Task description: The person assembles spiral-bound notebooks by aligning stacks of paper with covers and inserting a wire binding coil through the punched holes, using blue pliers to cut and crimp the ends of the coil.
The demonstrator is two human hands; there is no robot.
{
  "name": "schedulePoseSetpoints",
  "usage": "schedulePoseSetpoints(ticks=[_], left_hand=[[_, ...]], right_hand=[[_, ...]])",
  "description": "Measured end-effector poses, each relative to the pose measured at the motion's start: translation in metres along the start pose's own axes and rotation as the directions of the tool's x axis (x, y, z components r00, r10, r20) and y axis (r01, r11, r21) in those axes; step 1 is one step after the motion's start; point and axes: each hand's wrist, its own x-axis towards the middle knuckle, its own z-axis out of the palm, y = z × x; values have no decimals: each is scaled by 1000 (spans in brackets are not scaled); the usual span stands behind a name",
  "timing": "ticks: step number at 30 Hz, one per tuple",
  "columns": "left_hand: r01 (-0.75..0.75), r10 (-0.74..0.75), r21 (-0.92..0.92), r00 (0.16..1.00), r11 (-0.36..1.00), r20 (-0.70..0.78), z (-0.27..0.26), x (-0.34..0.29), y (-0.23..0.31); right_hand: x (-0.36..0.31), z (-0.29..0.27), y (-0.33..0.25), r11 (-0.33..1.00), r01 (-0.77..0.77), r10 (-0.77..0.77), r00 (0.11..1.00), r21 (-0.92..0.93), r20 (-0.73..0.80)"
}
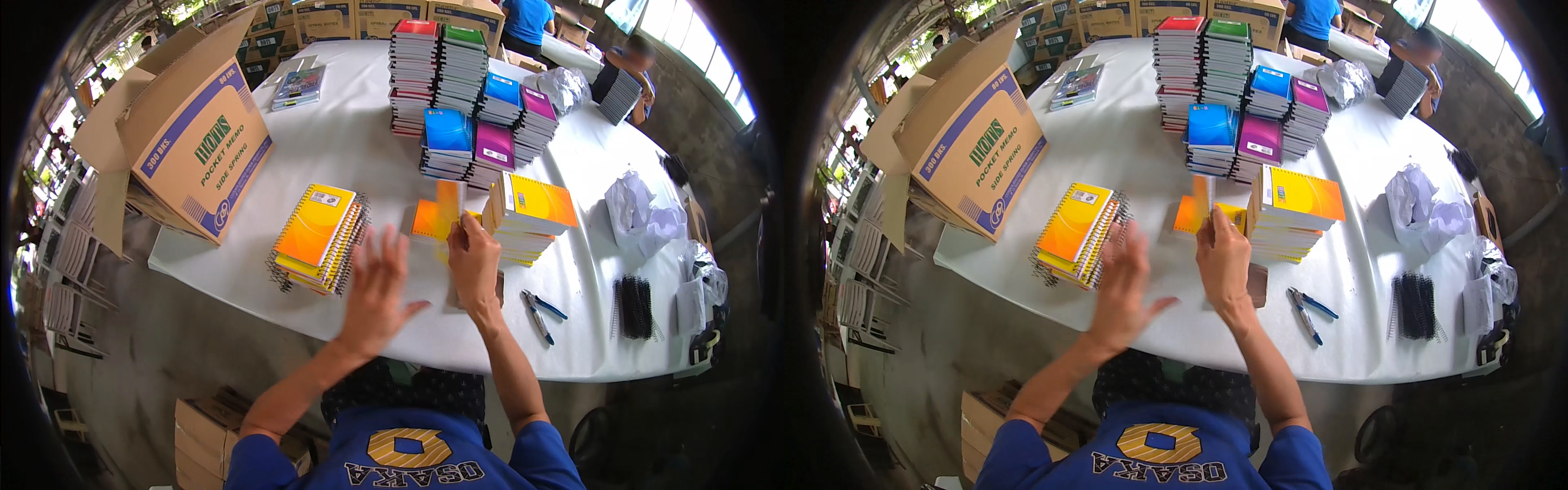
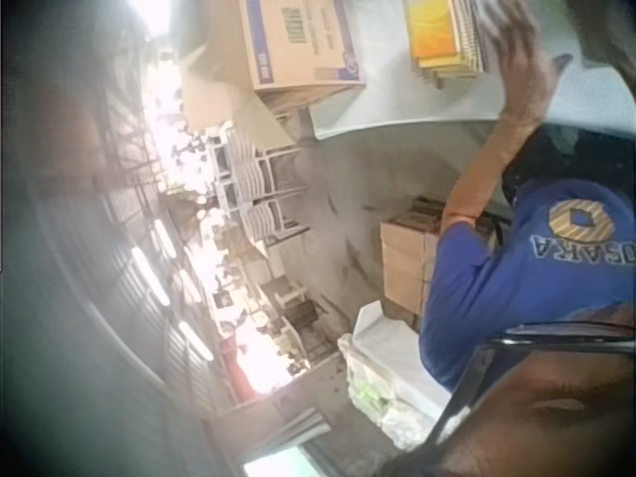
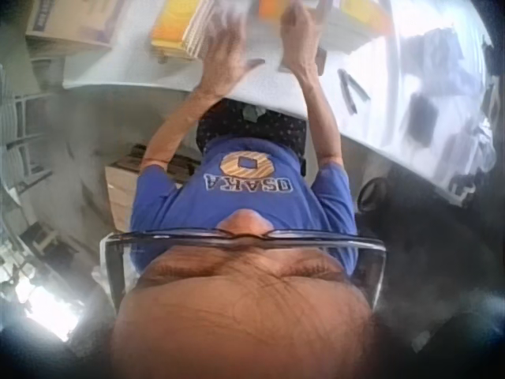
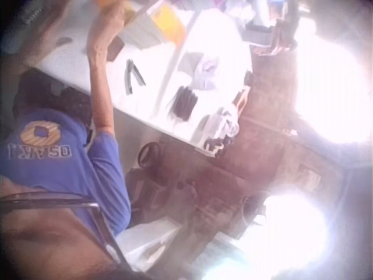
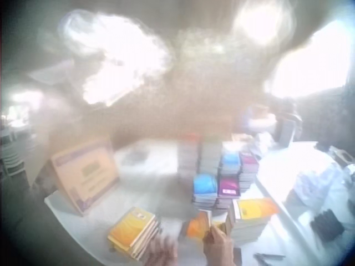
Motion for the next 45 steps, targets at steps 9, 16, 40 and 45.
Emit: schedulePoseSetpoints(ticks=[9, 16, 40, 45], left_hand=[[122, -47, -575, 988, 809, 144, 21, -5, -5], [578, 184, -693, 695, 432, 695, 26, -25, -58], [-201, 189, -13, 896, 980, 402, 47, 5, 27], [-151, 155, -42, 909, 988, 387, 43, 2, 19]], right_hand=[[-66, -59, -6, 724, -120, 212, 976, 679, -54], [-125, -23, 47, 671, -506, 272, 848, 542, 455], [-53, -258, 324, 389, -376, 259, 921, -841, -292], [-42, -253, 272, 600, -266, 203, 963, -754, -178]])
